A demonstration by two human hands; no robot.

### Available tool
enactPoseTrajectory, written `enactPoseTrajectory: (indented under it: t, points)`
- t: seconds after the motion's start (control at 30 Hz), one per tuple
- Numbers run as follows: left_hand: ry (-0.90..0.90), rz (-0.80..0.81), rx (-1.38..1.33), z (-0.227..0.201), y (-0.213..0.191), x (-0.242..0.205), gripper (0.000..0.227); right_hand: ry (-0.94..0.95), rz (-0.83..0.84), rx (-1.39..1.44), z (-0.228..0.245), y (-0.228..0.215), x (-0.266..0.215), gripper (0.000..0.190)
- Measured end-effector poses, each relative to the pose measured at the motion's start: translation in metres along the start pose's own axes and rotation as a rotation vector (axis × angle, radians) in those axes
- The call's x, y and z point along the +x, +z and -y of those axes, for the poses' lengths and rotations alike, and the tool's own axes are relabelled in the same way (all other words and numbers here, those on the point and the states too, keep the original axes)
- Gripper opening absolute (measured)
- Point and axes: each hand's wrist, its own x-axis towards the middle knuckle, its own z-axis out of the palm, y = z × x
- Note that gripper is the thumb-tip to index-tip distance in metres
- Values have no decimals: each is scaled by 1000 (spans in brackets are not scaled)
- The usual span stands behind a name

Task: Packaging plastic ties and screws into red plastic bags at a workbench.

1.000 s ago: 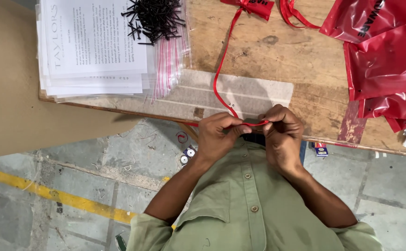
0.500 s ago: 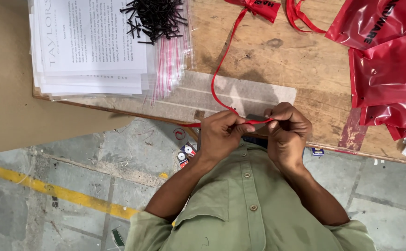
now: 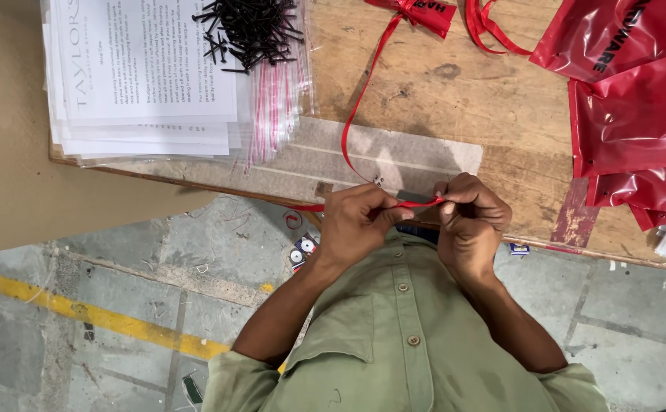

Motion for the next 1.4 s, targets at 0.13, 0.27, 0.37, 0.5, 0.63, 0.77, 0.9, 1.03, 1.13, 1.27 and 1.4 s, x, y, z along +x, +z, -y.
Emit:
enactPoseTrajectory:
  t: [0.13,0.27,0.37,0.5,0.63,0.77,0.9,1.03,1.13,1.27,1.4]
  points:
    - [-21,15,40,11,-12,-3,12,-152,-68,25,16,-24,15,13]
    - [-37,72,59,5,-23,-4,10,-284,13,-121,37,-19,18,16]
    - [0,36,93,12,-23,-2,11,-289,-81,50,31,-38,22,14]
    - [41,-11,80,14,-28,-15,21,-351,-205,49,58,-52,34,12]
    - [-153,197,18,-14,-57,-22,77,-376,-265,-457,52,-66,31,10]
    - [-242,393,145,-10,-104,-44,92,-207,10,-1060,40,-66,29,7]
    - [-251,329,229,6,-126,-69,79,-126,58,-1157,51,-39,40,15]
    - [-305,253,217,11,-125,-74,74,-254,81,-1425,56,-32,56,31]
    - [-294,265,171,19,-121,-76,72,-406,184,-1442,52,-14,92,38]
    - [-266,298,144,21,-113,-67,72,-601,371,-1514,24,33,170,52]
    - [-317,282,229,23,-111,-77,73,-789,289,-1713,-20,36,218,54]
